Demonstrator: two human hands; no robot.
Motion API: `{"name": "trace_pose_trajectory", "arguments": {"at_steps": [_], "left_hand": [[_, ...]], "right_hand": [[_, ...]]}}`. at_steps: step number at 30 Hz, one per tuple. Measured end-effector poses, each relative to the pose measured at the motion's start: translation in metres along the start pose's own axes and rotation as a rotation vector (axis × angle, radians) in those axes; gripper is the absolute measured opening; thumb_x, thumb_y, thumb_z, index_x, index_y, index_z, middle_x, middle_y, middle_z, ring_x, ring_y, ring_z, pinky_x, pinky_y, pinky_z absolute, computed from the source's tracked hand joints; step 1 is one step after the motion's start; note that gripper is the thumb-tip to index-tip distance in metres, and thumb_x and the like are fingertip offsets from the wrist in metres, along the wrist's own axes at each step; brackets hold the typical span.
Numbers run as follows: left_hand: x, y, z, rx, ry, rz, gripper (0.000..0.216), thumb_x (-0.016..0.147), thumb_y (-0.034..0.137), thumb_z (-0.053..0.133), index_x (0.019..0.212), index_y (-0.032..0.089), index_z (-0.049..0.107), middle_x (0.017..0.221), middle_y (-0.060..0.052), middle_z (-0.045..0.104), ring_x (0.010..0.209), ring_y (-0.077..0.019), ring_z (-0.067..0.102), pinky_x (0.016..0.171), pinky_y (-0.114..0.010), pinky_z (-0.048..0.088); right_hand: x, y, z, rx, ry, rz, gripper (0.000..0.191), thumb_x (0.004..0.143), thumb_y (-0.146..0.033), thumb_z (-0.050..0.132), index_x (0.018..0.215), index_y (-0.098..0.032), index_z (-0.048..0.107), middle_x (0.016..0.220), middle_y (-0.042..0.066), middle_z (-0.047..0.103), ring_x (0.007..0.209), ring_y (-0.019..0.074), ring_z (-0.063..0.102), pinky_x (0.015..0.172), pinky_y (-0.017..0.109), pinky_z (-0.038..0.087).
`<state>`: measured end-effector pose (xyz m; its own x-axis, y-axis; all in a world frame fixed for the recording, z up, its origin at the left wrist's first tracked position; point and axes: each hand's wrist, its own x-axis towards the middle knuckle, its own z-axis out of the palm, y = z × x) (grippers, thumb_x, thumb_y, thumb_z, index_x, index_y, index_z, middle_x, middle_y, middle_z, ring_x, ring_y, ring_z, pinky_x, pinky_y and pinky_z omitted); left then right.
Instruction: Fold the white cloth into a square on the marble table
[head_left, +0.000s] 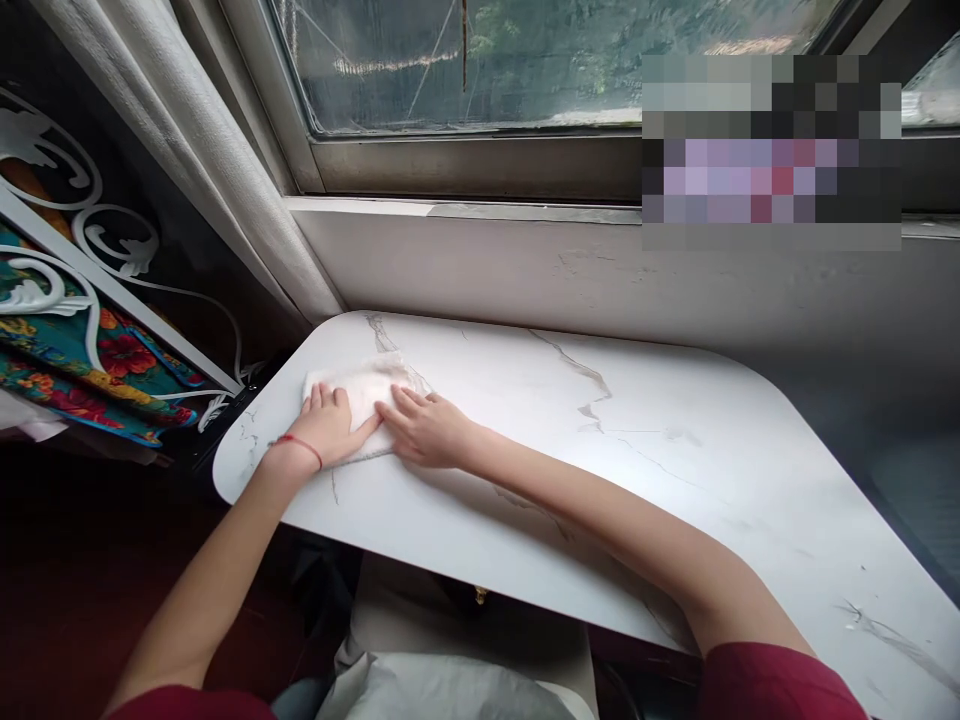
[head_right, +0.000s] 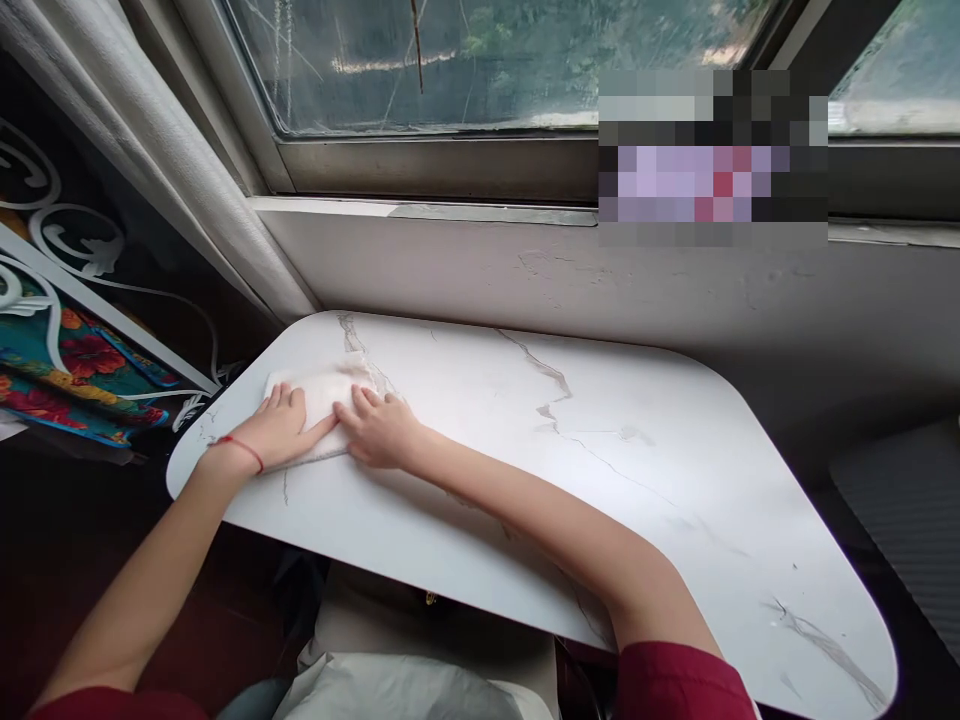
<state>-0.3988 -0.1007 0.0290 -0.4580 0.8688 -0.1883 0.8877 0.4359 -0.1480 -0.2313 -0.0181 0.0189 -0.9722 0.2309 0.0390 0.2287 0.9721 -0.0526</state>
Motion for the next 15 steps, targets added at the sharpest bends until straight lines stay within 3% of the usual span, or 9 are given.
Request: {"name": "trace_pose_trajectory", "arguments": {"at_steps": [3,8,11,15], "left_hand": [[0.034,0.001,-0.019,-0.001,-0.081,0.021,0.089,0.089,0.066,0.034,0.141,-0.007,0.039,0.156,-0.034,0.03,0.15,-0.0392,0.025,0.116,-0.044,0.031],[0.087,0.029,-0.028,0.038,-0.029,0.092,0.092,0.092,0.065,0.03,0.148,-0.008,0.029,0.16,-0.032,0.02,0.153,-0.0365,0.015,0.121,-0.044,0.019],[0.113,0.05,-0.027,0.034,-0.028,0.081,0.095,0.092,0.065,0.028,0.152,-0.009,0.019,0.164,-0.03,0.007,0.155,-0.0363,0.004,0.123,-0.043,0.01],[0.139,0.067,-0.026,0.005,0.007,0.062,0.097,0.092,0.064,0.03,0.152,-0.01,0.016,0.163,-0.032,0.008,0.154,-0.0377,0.005,0.123,-0.043,0.009]], "right_hand": [[0.009,0.027,0.019,0.0,0.109,0.01,0.062,0.103,-0.04,0.041,0.153,-0.005,0.033,0.158,0.027,0.032,0.145,0.0347,0.037,0.105,0.047,0.044],[0.017,0.064,0.036,-0.033,0.204,0.114,0.061,0.105,-0.038,0.033,0.153,-0.001,0.033,0.159,0.028,0.028,0.148,0.0338,0.032,0.11,0.045,0.037],[0.02,0.079,0.036,-0.066,0.204,0.197,0.062,0.105,-0.038,0.031,0.151,0.002,0.033,0.158,0.03,0.028,0.147,0.0353,0.031,0.107,0.045,0.039],[0.032,0.094,0.027,-0.091,0.151,0.299,0.058,0.105,-0.036,0.026,0.148,0.001,0.038,0.158,0.029,0.031,0.147,0.0341,0.032,0.104,0.046,0.04]]}}
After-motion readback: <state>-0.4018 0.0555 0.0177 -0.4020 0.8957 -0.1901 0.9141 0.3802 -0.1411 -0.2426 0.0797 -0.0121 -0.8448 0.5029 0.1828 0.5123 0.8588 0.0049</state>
